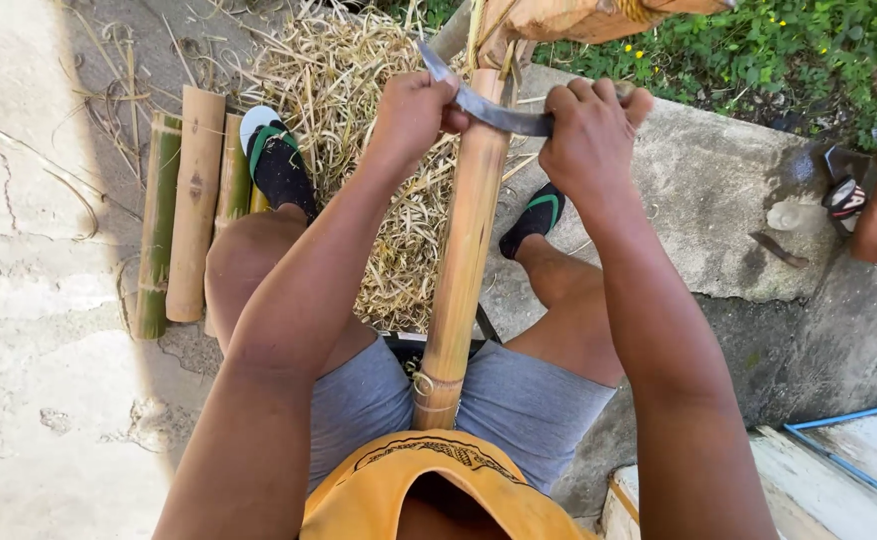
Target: The recorder is using a curved blade tool to strip outer layers and fibers from a length of bamboo while seated.
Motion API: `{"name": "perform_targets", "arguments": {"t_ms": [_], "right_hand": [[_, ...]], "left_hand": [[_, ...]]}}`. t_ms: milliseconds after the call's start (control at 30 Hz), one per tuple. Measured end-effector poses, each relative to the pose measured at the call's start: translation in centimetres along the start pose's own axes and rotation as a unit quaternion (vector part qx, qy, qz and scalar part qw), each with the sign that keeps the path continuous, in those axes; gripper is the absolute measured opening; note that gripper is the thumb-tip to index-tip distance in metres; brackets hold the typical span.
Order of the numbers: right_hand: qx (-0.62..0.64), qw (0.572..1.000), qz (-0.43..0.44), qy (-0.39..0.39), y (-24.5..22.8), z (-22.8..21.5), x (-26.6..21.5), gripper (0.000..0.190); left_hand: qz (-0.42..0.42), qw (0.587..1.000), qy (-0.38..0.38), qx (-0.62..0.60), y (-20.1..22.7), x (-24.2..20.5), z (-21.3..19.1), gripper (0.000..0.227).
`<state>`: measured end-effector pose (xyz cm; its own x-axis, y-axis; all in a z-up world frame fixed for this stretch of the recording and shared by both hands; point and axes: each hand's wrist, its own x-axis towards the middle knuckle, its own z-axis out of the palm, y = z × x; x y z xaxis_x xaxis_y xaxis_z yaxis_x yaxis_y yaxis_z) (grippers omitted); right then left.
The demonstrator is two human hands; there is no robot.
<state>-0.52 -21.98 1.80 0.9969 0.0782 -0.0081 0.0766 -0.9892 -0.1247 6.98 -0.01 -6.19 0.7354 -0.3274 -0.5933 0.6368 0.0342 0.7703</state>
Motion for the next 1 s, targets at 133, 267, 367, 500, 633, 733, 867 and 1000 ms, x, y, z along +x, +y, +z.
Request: {"name": "perform_targets", "arguments": {"t_ms": [133,267,367,500,633,733,867,1000], "right_hand": [[-0.06,0.998,-0.028,0.003,-0.9,-1.5,-0.4,0.01],[-0.095,0.995,-0.035,-0.002,-0.3,-1.0,0.2,0.012],[-0.092,0.995,-0.032,-0.003,0.3,-0.5,0.9,0.014],[-0.095,0.994,-0.036,0.032,1.3,1.2,2.6,0.016],[-0.015,1.0,0.004,0.019,1.5,2.7,2.2,0.015],[0.041,0.998,0.048,-0.002,0.5,2.9,0.9,0.013],[0.075,0.996,0.044,0.029,-1.2,2.7,-1.5,0.02],[0.083,0.994,0.063,0.029,-0.9,3.7,-0.7,0.019]], "left_hand": [[-0.006,0.999,0.0,-0.035,-0.1,-1.6,0.5,0.028],[-0.01,0.999,0.043,-0.024,0.3,-1.7,1.3,0.031],[-0.052,0.996,0.047,-0.047,2.4,-1.8,1.4,0.03],[0.015,0.998,0.056,-0.02,1.9,1.1,1.6,0.029],[0.034,0.998,0.06,-0.01,2.0,1.9,1.3,0.026],[0.034,0.997,0.037,0.053,2.3,0.6,0.5,0.025],[0.055,0.997,0.009,0.046,1.8,-2.1,0.5,0.026],[0.069,0.994,0.032,0.08,2.2,-1.9,1.0,0.028]]}}
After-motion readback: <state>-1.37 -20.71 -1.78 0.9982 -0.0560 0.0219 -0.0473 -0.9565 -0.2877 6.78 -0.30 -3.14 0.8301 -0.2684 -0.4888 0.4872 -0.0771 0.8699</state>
